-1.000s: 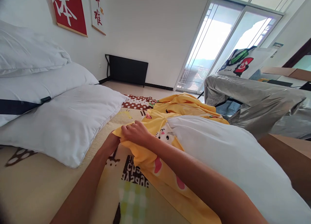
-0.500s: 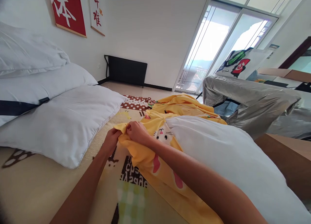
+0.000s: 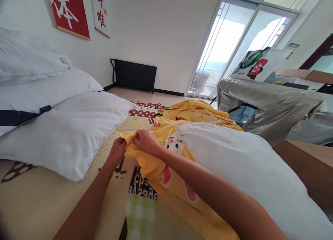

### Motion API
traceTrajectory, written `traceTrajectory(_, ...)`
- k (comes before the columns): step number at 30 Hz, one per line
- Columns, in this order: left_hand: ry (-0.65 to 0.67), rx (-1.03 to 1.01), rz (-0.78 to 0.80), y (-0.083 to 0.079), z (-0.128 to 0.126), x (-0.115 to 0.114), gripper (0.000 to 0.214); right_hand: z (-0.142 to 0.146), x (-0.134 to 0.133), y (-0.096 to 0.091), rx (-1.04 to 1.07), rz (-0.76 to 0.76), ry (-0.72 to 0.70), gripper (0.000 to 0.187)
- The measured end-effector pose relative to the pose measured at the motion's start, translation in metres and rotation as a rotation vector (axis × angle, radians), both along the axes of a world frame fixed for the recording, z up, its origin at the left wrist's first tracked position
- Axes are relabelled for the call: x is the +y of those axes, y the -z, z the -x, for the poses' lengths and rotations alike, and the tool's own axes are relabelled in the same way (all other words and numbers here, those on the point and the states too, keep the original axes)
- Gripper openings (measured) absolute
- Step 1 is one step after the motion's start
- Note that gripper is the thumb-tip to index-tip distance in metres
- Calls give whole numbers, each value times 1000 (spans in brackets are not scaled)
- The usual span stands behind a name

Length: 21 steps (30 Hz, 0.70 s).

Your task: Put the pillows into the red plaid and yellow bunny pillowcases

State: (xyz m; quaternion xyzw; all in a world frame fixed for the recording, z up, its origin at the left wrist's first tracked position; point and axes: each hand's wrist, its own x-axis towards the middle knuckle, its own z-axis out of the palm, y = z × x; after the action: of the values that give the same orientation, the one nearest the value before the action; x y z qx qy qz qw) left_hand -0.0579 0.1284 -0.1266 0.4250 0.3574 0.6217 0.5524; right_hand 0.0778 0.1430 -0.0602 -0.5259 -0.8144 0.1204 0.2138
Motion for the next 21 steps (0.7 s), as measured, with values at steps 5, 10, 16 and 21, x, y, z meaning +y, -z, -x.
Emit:
traceTrajectory(5, 41, -82, 6, 3, -2, 4, 45, -1, 0, -3, 20, -3, 12, 7)
traceTrajectory(10, 91, -98, 27, 5, 2, 7, 42, -1, -2, -5, 32, -14, 22, 5)
traceTrajectory(16, 189, 32, 91, 8, 16, 5, 18, -1, -2, -1, 18, -37, 15, 5)
traceTrajectory(21, 64, 76, 36, 6, 16, 5, 21, 3, -4, 2, -33, -37, -11, 8)
